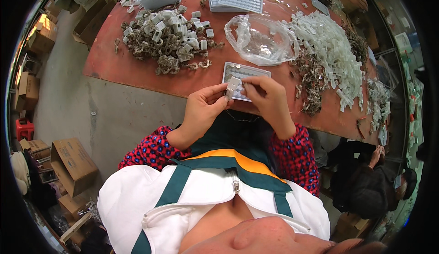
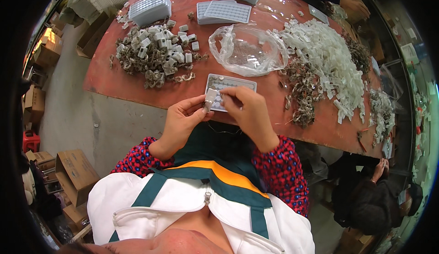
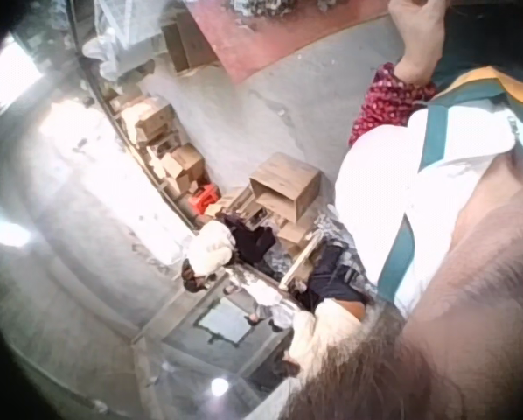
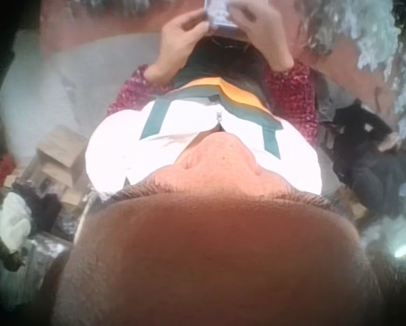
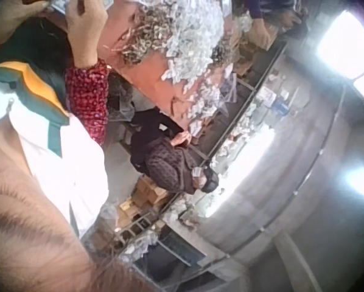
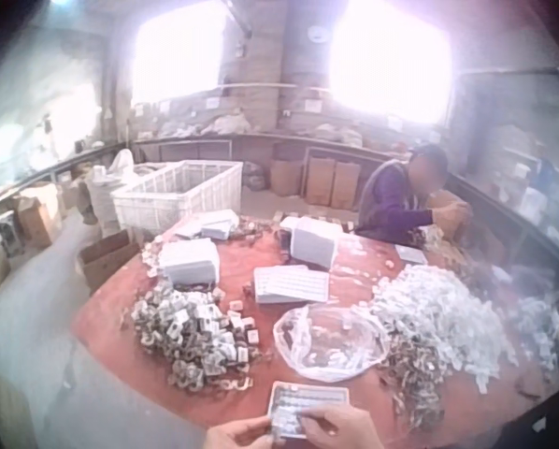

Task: The person repeatedly picks small white plastic housings and metal contacts from a table, inserts the contacts into the housings, and places the assembled units into a gray plastic tray. The person also occasionally picks up and sets down a small green component.

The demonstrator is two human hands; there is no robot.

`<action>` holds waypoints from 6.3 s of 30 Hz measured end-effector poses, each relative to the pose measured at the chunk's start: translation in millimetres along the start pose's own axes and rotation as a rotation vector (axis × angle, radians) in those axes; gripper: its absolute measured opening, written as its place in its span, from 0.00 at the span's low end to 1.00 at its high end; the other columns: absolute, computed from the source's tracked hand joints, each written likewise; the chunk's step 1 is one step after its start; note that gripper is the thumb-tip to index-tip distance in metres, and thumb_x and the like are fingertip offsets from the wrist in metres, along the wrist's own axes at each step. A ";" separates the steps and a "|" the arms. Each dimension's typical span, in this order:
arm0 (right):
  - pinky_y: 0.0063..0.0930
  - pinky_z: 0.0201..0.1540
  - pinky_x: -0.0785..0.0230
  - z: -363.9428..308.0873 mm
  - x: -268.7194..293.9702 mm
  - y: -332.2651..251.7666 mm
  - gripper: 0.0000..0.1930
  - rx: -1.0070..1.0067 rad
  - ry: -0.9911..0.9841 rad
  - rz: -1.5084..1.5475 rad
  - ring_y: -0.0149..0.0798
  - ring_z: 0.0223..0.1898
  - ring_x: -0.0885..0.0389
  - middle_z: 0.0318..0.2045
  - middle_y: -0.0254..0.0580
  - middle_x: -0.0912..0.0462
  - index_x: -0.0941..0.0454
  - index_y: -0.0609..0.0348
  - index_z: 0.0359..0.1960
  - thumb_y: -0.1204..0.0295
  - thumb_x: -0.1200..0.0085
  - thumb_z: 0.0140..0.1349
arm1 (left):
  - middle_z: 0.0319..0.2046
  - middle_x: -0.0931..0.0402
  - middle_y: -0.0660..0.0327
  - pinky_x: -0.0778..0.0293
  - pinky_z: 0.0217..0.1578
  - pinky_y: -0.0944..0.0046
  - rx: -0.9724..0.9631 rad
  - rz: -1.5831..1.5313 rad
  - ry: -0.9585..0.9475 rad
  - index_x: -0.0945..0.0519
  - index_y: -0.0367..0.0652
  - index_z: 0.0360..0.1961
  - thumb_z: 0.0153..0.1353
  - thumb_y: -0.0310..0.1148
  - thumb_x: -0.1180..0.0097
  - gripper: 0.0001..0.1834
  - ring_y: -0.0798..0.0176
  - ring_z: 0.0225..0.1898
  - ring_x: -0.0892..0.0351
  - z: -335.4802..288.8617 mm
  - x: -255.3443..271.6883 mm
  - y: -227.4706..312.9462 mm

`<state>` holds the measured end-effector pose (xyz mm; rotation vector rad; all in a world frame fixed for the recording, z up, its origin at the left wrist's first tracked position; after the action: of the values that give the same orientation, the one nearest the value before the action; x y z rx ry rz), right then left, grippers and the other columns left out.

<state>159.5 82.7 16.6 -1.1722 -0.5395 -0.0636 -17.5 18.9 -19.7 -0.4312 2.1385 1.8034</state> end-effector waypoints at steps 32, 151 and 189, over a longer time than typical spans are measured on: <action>0.35 0.35 0.25 -27.4 -23.9 -32.3 0.04 0.209 0.027 -0.372 0.44 0.34 0.18 0.31 0.41 0.20 0.17 0.59 0.34 0.74 0.37 0.57 | 0.48 0.18 0.53 0.21 0.49 0.68 -0.047 -0.008 0.041 0.25 0.27 0.59 0.66 0.21 0.44 0.20 0.67 0.47 0.18 -11.4 2.7 -11.8; 0.41 0.43 0.25 76.7 64.2 29.7 0.09 0.039 0.105 -0.473 0.51 0.41 0.17 0.37 0.46 0.15 0.15 0.57 0.37 0.67 0.40 0.61 | 0.54 0.24 0.51 0.20 0.55 0.60 0.108 -0.322 -0.192 0.29 0.36 0.63 0.68 0.23 0.44 0.22 0.59 0.50 0.18 3.4 -19.4 -1.2; 0.18 0.37 0.28 95.9 67.9 76.7 0.09 -0.306 0.149 0.376 0.25 0.35 0.20 0.33 0.34 0.17 0.19 0.65 0.44 0.72 0.44 0.68 | 0.49 0.21 0.56 0.19 0.51 0.61 0.171 -0.504 -0.229 0.32 0.35 0.63 0.75 0.38 0.53 0.22 0.63 0.44 0.16 20.5 -26.9 0.1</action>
<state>208.0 214.0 6.9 -1.5378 -0.1737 0.0914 7.7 39.9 -11.6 -0.6205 1.8035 1.3115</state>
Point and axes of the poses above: each hand's wrist, its own z-axis towards the middle knuckle, its own x-axis out of the back of the hand, y = z × x, the point moved 2 cm from there along z, towards the middle knuckle
